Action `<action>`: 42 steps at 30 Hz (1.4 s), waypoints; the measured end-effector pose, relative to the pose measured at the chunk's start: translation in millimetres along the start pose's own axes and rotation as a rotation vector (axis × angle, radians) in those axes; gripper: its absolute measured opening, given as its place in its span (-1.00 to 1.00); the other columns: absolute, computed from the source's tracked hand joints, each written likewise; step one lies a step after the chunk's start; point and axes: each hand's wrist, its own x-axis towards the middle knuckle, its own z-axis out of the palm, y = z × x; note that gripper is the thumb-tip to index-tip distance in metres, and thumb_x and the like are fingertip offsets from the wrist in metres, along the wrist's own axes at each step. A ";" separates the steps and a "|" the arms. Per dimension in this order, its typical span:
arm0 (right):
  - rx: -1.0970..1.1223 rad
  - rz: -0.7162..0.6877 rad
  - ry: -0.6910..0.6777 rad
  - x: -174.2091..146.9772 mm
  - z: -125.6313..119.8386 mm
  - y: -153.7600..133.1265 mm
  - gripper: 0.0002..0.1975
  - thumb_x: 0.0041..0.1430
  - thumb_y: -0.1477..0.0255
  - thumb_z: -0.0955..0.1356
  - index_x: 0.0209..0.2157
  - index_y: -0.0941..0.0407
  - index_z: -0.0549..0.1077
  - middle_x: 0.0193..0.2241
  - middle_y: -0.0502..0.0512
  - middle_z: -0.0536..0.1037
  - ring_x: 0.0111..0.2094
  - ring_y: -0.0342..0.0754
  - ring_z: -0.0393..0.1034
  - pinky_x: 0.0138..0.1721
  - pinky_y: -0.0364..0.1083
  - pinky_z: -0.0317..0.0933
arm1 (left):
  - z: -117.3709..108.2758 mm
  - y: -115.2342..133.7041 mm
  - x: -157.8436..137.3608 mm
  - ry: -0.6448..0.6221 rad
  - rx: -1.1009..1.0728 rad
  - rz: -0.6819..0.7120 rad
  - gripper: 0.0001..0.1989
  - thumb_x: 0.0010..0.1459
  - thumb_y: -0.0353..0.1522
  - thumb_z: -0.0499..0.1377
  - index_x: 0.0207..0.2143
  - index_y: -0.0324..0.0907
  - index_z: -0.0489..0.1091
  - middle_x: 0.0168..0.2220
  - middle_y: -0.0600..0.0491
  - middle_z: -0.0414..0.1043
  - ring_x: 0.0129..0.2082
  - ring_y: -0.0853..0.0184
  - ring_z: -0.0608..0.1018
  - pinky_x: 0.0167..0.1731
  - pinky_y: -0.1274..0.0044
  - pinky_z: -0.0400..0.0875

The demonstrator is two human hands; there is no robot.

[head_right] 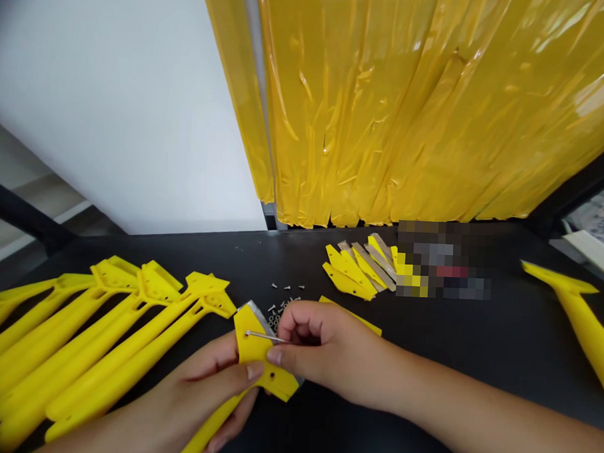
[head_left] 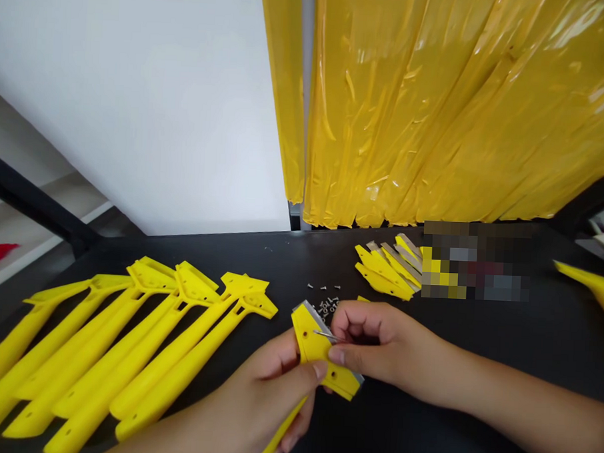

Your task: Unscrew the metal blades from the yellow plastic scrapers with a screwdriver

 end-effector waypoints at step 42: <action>0.292 0.055 0.158 -6.8 11.9 -7.1 -0.66 0.17 0.17 0.55 -0.31 0.13 0.48 -0.57 -0.18 0.27 -0.62 -0.28 -0.09 -0.61 -0.19 -0.21 | 15.7 5.6 -9.5 0.328 -0.206 0.150 -0.62 0.33 -0.02 0.24 -0.22 -0.16 0.49 -0.68 0.17 0.38 -0.79 0.53 0.28 -0.77 0.73 0.19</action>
